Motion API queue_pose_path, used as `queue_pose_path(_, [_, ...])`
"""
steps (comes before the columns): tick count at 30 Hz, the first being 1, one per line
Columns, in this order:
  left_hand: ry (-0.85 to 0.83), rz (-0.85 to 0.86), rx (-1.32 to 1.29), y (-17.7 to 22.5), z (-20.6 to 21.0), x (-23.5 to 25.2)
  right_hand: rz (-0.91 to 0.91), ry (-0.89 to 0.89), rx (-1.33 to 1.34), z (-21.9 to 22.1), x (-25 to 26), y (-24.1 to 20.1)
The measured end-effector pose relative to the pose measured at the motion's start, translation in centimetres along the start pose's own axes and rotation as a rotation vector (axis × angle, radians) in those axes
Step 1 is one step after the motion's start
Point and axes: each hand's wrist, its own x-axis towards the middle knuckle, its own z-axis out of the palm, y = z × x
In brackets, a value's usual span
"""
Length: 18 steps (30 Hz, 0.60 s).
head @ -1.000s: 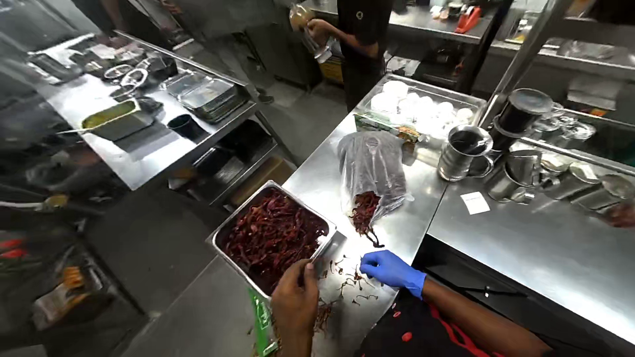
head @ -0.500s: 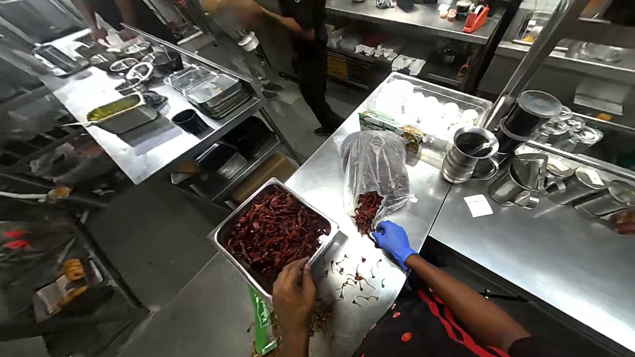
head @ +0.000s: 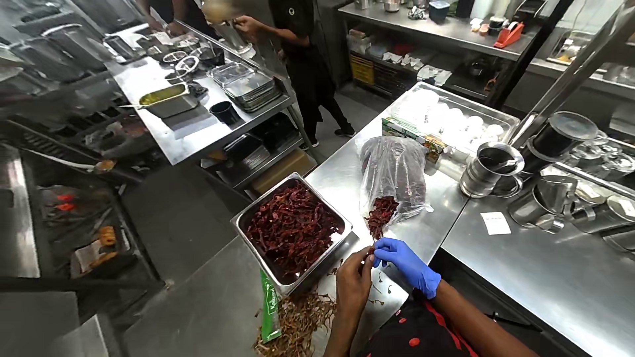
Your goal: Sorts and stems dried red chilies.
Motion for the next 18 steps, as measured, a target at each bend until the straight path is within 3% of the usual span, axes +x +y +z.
queue_pose_path(4, [0.068,0.105,0.164,0.4,-1.0,0.2,-0.051,0.032,-0.148,0.2,0.1,-0.7])
queue_pose_path(11, [-0.047,0.16,0.16,0.3,-1.9,-0.4,-0.033,0.06,-0.329,2.0,0.6,-0.8])
queue_pose_path(13, [-0.011,0.196,0.26,0.4,-1.7,-0.8,-0.157,0.141,-0.537,2.8,0.2,-0.4])
queue_pose_path(16, [0.017,0.285,0.53,1.1,-1.5,-1.7,-0.521,0.343,-1.129,3.7,0.1,1.5])
queue_pose_path(18, [0.047,0.333,0.578,2.1,-2.1,-2.4,-0.519,0.387,-1.364,2.0,0.9,2.9])
